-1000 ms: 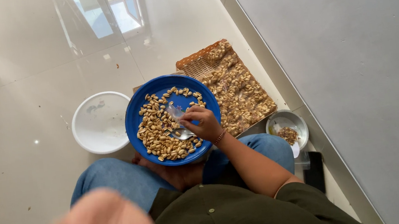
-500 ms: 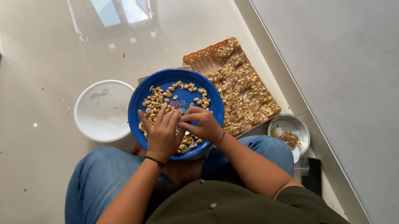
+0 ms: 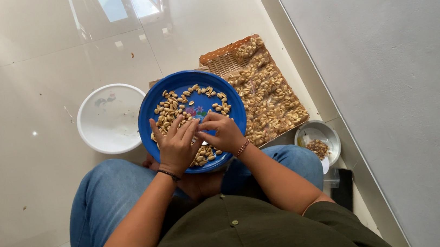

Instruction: Sorting through nuts on a plate to remove debris or low-quality pieces using hands and a spoon.

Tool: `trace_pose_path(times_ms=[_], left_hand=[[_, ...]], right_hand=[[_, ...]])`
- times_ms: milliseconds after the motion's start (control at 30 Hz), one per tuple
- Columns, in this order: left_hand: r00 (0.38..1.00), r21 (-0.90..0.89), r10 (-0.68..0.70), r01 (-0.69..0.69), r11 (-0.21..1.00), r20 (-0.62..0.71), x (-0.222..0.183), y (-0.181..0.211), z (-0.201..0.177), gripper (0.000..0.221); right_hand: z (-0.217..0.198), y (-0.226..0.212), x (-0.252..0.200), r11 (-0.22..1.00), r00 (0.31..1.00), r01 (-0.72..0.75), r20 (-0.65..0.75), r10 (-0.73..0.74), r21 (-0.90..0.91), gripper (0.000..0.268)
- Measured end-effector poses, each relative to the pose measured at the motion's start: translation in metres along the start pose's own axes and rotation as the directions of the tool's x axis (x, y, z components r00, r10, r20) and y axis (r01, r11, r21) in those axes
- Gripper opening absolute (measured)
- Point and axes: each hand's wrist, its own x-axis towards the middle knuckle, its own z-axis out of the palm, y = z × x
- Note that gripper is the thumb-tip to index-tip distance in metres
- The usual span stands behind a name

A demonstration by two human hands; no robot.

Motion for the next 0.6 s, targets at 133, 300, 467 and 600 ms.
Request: trace_pose_path(times_ms=[133, 300, 467, 600], left_hand=[[1.0, -0.024, -0.02, 0.02, 0.999, -0.003, -0.005, -0.002, 0.003, 0.035], [0.998, -0.065, -0.056, 0.056, 0.996, -0.008, -0.004, -0.004, 0.002, 0.033], [0.998, -0.129, -0.063, 0.066, 0.989, 0.028, -0.004, -0.01, -0.002, 0.039], [0.995, -0.179, -0.098, 0.1, 0.979, 0.019, 0.005, -0.017, -0.012, 0.042]], right_hand=[[0.003, 0.009, -0.003, 0.999, 1.0, 0.031, -0.006, -0.031, -0.015, 0.004], [0.003, 0.012, -0.003, 0.998, 0.998, 0.06, -0.001, -0.06, 0.0, 0.004], [0.003, 0.012, -0.002, 0.991, 0.991, 0.125, -0.057, -0.121, 0.056, 0.011], [-0.01, 0.004, 0.003, 0.99, 0.991, 0.111, -0.084, -0.104, 0.085, 0.012]])
